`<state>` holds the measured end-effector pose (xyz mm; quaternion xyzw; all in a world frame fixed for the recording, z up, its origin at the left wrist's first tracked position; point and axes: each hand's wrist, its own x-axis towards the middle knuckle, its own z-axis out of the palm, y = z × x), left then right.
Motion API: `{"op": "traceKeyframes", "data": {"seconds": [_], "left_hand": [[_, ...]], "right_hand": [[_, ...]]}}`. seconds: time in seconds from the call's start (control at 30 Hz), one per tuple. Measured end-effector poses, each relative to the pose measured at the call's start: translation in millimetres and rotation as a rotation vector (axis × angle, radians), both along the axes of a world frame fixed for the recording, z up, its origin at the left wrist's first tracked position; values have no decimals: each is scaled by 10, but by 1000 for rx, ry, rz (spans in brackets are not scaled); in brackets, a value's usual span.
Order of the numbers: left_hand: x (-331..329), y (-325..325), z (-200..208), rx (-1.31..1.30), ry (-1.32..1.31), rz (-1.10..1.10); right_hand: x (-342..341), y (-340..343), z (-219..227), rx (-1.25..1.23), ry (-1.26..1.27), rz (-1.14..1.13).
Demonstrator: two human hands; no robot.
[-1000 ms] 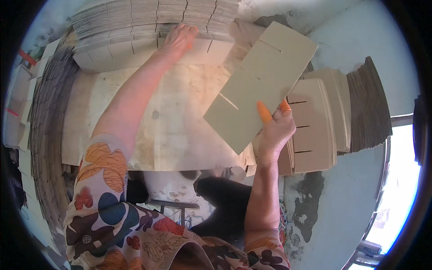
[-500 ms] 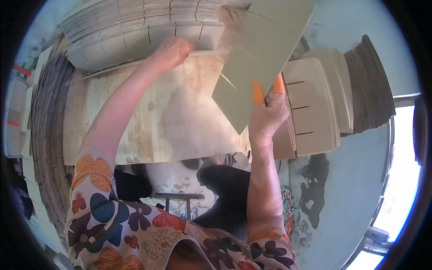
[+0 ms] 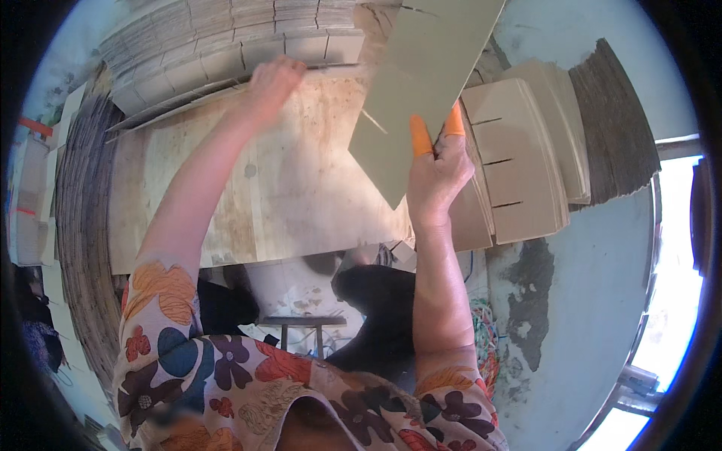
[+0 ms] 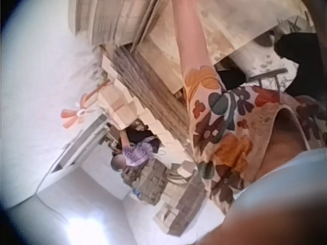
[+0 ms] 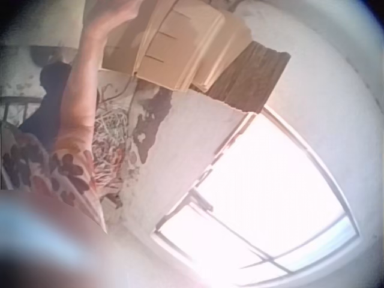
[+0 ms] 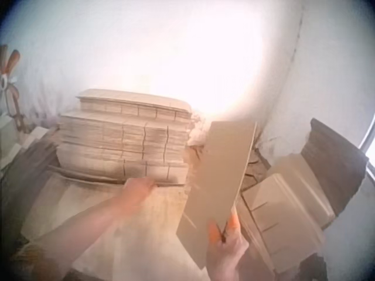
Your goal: The person sits on the floor and repeatedly picks up pre-cut cardboard sheets, folds them along scored lines, and stacks the formed dividers. The person handles the cardboard by hand without visible tools.
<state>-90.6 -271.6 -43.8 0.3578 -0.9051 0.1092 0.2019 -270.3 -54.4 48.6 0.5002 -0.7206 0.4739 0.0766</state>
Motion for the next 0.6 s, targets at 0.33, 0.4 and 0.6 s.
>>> {"op": "traceKeyframes", "data": {"seconds": [0.33, 0.4, 0.6], "left_hand": [[111, -528, 118, 96, 210, -58], [135, -341, 67, 173, 54, -81], [112, -265, 202, 234, 105, 43]], "right_hand": [[-58, -15, -19, -44, 79, 19], [-39, 0, -16, -30, 72, 26], [12, 28, -9, -5, 76, 24]]}}
